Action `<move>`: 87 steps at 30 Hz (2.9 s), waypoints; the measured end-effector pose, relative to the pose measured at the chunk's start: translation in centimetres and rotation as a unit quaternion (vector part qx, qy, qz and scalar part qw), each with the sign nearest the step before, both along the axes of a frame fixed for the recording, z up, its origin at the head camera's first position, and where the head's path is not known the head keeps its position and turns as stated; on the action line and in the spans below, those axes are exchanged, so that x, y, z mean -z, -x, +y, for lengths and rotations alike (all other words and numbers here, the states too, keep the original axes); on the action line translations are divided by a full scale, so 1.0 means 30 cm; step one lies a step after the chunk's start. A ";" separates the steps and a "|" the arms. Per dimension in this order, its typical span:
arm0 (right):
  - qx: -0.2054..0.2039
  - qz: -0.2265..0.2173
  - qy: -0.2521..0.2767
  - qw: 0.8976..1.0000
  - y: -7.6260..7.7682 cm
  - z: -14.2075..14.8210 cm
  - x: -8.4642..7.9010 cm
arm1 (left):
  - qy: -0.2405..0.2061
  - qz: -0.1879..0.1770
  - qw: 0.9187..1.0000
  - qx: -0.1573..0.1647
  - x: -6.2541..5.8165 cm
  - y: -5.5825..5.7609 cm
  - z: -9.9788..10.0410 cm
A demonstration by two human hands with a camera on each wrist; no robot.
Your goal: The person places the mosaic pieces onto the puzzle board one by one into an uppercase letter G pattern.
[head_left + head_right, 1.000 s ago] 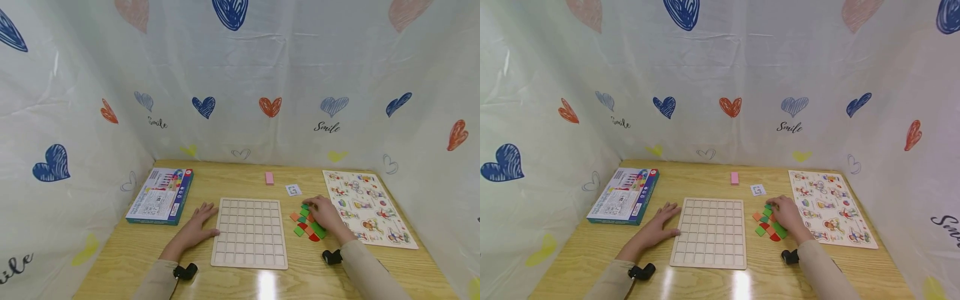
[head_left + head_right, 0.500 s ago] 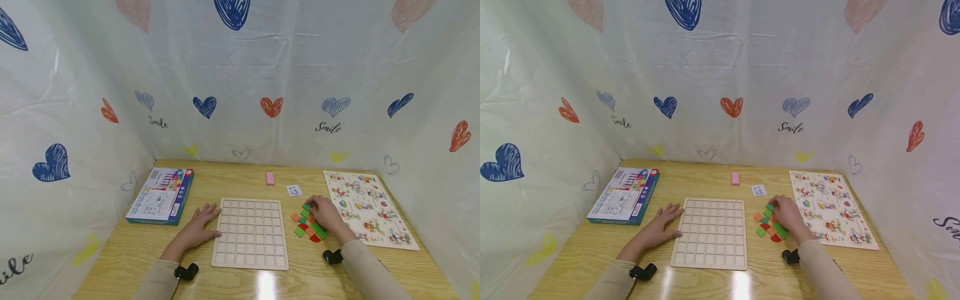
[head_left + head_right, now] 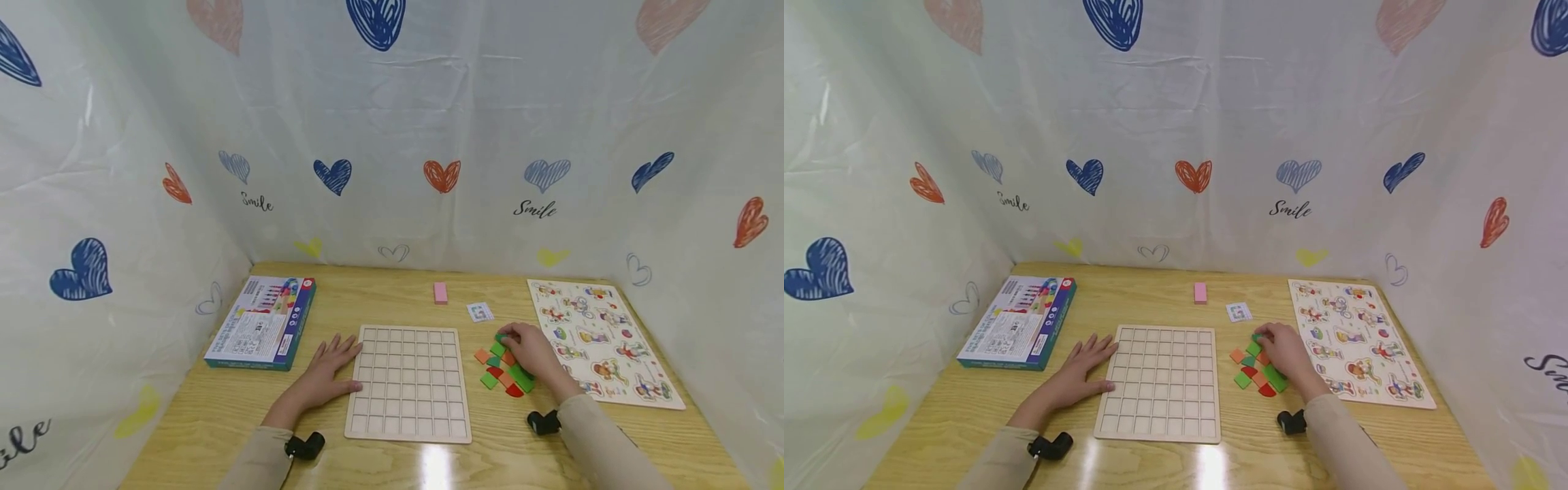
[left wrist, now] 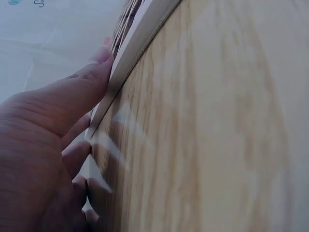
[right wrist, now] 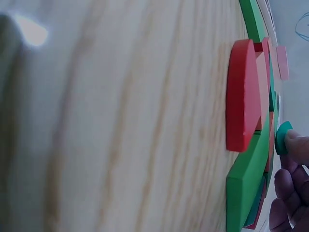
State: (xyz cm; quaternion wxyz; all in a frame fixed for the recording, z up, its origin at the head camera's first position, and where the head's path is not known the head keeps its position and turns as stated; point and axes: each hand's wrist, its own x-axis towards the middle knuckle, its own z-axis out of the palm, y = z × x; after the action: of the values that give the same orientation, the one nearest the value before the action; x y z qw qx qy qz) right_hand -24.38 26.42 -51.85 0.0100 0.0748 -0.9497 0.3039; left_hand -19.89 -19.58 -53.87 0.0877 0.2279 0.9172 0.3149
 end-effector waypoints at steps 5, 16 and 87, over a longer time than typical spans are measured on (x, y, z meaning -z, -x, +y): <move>0.005 -0.017 0.013 1.000 -0.003 -0.005 -0.002 | 0.004 0.000 1.000 0.002 0.000 0.002 -0.001; -0.050 -0.018 0.068 0.996 -0.021 -0.042 -0.025 | 0.005 -0.005 1.000 0.007 -0.007 0.002 -0.003; -0.183 -0.040 0.066 0.980 0.039 -0.722 -0.004 | -0.004 -0.014 1.000 0.000 -0.023 -0.001 0.000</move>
State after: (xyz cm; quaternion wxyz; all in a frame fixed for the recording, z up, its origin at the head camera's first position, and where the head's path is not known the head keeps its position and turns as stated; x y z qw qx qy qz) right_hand -25.55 4.76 -51.72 -0.0792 0.2343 -0.8973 0.3656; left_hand -19.87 -19.59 -53.19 0.0998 0.2234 0.9146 0.3219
